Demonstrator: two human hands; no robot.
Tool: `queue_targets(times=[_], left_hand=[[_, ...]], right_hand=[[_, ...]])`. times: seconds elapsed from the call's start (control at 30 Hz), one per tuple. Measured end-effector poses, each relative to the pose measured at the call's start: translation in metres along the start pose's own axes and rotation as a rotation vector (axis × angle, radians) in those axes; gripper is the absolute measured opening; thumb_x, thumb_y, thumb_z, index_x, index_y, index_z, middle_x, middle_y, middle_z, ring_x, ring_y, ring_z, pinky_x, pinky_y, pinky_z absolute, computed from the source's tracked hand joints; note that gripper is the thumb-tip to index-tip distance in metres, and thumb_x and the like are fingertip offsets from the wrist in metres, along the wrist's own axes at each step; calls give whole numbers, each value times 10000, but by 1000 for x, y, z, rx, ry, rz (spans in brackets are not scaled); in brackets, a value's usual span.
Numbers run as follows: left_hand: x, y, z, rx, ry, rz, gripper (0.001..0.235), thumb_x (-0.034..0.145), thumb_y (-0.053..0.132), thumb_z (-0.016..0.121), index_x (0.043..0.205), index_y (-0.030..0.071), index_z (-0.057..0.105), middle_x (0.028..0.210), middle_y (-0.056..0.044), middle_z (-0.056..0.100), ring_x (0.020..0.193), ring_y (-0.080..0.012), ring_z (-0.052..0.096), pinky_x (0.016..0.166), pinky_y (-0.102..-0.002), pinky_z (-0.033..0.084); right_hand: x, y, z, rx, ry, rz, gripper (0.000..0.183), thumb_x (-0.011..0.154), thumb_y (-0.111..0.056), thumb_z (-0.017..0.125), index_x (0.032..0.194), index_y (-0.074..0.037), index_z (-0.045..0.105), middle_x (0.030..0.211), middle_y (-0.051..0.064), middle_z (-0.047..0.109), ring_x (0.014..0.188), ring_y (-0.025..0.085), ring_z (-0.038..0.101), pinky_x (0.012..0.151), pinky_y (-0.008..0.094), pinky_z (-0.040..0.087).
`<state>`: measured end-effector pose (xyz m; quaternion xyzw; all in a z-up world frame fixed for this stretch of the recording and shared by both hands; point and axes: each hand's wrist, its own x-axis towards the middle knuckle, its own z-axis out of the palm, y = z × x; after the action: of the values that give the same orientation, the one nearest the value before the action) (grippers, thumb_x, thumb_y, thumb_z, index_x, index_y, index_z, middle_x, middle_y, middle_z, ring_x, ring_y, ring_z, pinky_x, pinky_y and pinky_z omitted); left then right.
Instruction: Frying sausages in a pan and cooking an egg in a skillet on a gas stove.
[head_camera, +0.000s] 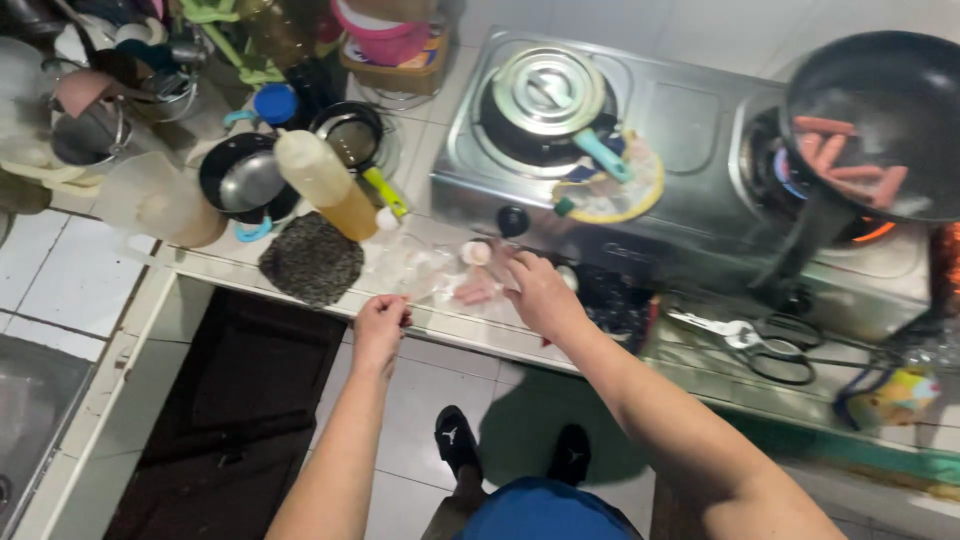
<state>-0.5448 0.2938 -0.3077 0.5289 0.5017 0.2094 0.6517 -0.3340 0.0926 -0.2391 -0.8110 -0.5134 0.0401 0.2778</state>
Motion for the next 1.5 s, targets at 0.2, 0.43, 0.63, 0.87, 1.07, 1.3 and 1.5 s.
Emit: queue_targets(times=[0.2,0.43,0.63,0.87,1.07,1.3,1.5], left_hand=[[32,1,-34,-67,-131,45,105,932,141,656,982,56,692,768,-12,676,680,-89,620,590,-235,478],[73,-2,-79,-71,-187,-13,125,955,166,646,990,47,664,769,-13,689,678,-99,620,578,-244,440],[73,8,-107,-13,-175,-32,125,967,185,632,1012,74,667,806,4,691,699,-82,627,590,-232,440],[80,1,-123,-51,-182,-61,122,965,176,637,1014,70,672,818,4,704,697,-84,624,591,-237,451],[87,-2,-111,-80,-163,19,105,974,155,646,985,54,671,803,-11,687,698,-90,614,619,-242,480],[90,9,-91,130,-59,274,119,963,150,676,963,31,685,814,-24,670,724,-101,604,660,-265,503],[68,47,-49,274,-61,470,114,932,146,671,957,37,690,833,-68,725,767,-191,700,730,-323,554]], right_hand=[[64,-47,39,-101,-90,-8,632,753,-97,756,1351,-43,559,1380,212,530,1078,435,571,893,494,504],[100,-52,102,-119,-59,56,471,806,-110,733,1258,-86,604,1270,163,598,1079,424,595,945,498,509],[161,-105,123,89,10,-13,552,813,-85,694,1355,-80,585,1251,188,594,1086,427,584,951,500,507],[177,-131,141,-12,-3,40,613,712,-70,701,1308,-47,560,1268,225,561,1075,449,557,908,518,501],[170,-116,168,11,58,68,472,808,-108,725,1245,-43,559,1199,225,592,1079,426,579,915,515,492],[144,-109,138,125,220,62,492,812,-98,759,1268,-49,579,1173,202,639,1101,411,608,951,477,506],[70,-88,52,119,266,249,515,797,-119,795,1273,-50,610,1214,197,652,1135,400,619,977,447,503]])
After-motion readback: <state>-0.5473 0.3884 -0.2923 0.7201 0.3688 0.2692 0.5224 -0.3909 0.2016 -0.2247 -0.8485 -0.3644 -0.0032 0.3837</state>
